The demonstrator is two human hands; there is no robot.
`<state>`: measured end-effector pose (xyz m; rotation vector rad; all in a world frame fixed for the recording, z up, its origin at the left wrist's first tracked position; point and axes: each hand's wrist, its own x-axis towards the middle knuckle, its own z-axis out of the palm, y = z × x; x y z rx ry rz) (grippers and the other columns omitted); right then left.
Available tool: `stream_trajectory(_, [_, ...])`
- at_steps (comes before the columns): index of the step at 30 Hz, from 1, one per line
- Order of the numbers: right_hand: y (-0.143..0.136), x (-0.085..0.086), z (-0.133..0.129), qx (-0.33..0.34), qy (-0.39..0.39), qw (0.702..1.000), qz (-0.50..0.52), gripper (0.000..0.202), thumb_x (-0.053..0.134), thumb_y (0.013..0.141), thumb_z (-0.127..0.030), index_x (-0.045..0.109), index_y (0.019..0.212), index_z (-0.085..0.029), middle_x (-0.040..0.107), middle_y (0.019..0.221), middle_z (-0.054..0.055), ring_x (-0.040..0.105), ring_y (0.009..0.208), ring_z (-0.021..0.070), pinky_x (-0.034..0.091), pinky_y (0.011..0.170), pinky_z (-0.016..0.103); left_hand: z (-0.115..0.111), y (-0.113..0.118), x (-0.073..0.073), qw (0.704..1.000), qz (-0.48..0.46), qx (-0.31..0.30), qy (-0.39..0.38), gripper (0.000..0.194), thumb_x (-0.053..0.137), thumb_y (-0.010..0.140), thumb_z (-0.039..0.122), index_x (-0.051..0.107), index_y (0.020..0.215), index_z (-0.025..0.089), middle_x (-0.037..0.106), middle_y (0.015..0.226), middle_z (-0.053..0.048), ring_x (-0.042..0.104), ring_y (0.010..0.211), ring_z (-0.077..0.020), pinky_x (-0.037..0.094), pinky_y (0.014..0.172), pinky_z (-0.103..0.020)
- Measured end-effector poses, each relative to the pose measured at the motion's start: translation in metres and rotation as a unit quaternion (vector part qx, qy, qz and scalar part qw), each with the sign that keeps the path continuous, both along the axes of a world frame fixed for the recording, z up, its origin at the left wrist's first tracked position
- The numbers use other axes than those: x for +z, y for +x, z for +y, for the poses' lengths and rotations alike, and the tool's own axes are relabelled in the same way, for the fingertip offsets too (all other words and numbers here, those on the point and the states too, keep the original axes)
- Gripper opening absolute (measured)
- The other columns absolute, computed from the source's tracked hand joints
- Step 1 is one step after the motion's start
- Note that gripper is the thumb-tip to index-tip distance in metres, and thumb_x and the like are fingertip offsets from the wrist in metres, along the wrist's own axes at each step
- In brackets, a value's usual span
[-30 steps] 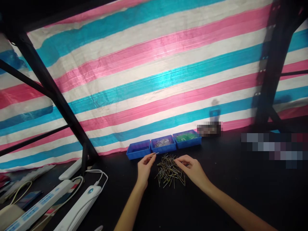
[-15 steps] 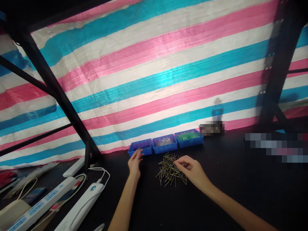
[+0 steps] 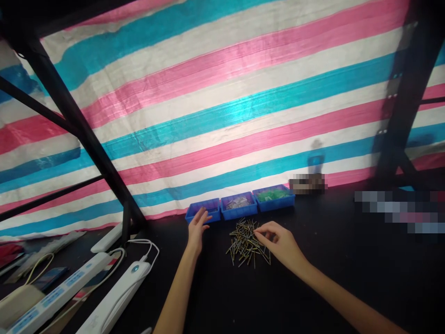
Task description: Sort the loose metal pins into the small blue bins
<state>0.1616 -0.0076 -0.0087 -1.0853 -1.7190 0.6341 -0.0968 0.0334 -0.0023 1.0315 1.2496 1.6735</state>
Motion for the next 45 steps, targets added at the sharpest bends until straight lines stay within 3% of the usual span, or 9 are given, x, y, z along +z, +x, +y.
stream_trajectory(8, [0.011,0.005,0.004,-0.059,-0.001,0.995,-0.078,0.023,0.052,0.073,-0.041,0.068,0.068,-0.025,0.061,0.085,0.002,0.056,0.063,0.0141,0.038,0.052,0.024,-0.015,0.027,0.003,0.998,0.059,-0.006,0.013,0.040,0.063,0.066,0.040,0.063,0.099,0.017,0.060,0.104,-0.009,0.057,0.067,-0.0107,0.039,0.046,-0.016])
stream_trajectory(14, [0.010,0.010,-0.001,-0.066,-0.013,0.990,-0.122,0.023,0.054,0.071,-0.042,0.066,0.060,-0.026,0.061,0.084,0.000,0.056,0.066,0.0140,0.037,0.053,0.024,-0.021,0.043,-0.007,0.980,0.188,-0.046,0.045,0.026,0.064,0.065,0.038,0.069,0.075,0.015,0.060,0.092,-0.008,0.054,0.072,-0.0140,0.039,0.048,-0.018])
stream_trajectory(19, [0.011,0.010,-0.002,-0.071,-0.008,0.986,-0.152,0.025,0.053,0.072,-0.044,0.064,0.060,-0.025,0.060,0.081,-0.001,0.056,0.068,0.0133,0.036,0.054,0.023,-0.026,0.052,-0.007,0.965,0.245,-0.078,0.047,0.024,0.061,0.068,0.038,0.070,0.073,0.016,0.059,0.092,-0.008,0.054,0.078,-0.0169,0.040,0.050,-0.020])
stream_trajectory(27, [0.020,0.004,0.003,-0.062,-0.056,0.972,-0.218,0.025,0.061,0.064,-0.046,0.064,0.080,-0.028,0.058,0.077,-0.002,0.055,0.062,0.0126,0.033,0.051,0.022,-0.029,0.055,-0.006,0.956,0.275,-0.076,0.064,0.021,0.064,0.066,0.036,0.070,0.069,0.017,0.058,0.087,-0.007,0.055,0.077,-0.0165,0.042,0.062,-0.023])
stream_trajectory(32, [0.025,0.003,0.006,-0.054,-0.089,0.967,-0.231,0.035,0.066,0.055,-0.049,0.063,0.083,-0.028,0.061,0.082,-0.001,0.057,0.068,0.0162,0.033,0.052,0.023,-0.030,0.056,-0.006,0.957,0.277,-0.072,0.057,0.022,0.068,0.060,0.038,0.069,0.064,0.017,0.057,0.085,-0.007,0.054,0.078,-0.0175,0.040,0.057,-0.023])
stream_trajectory(38, [0.029,0.001,0.009,-0.026,-0.115,0.964,-0.239,0.041,0.068,0.049,-0.050,0.063,0.085,-0.031,0.066,0.076,-0.003,0.059,0.067,0.0176,0.033,0.051,0.024,-0.031,0.053,-0.006,0.933,0.351,-0.051,0.062,0.021,0.069,0.058,0.040,0.067,0.057,0.019,0.056,0.084,-0.005,0.053,0.075,-0.0169,0.037,0.053,-0.022])
stream_trajectory(45, [0.029,0.003,0.008,0.017,-0.117,0.963,-0.244,0.038,0.071,0.047,-0.046,0.065,0.082,-0.030,0.067,0.075,-0.004,0.060,0.067,0.0170,0.032,0.048,0.022,-0.031,0.054,-0.006,0.925,0.370,-0.058,0.062,0.019,0.061,0.067,0.038,0.069,0.066,0.021,0.058,0.084,-0.005,0.054,0.072,-0.0160,0.036,0.053,-0.023])
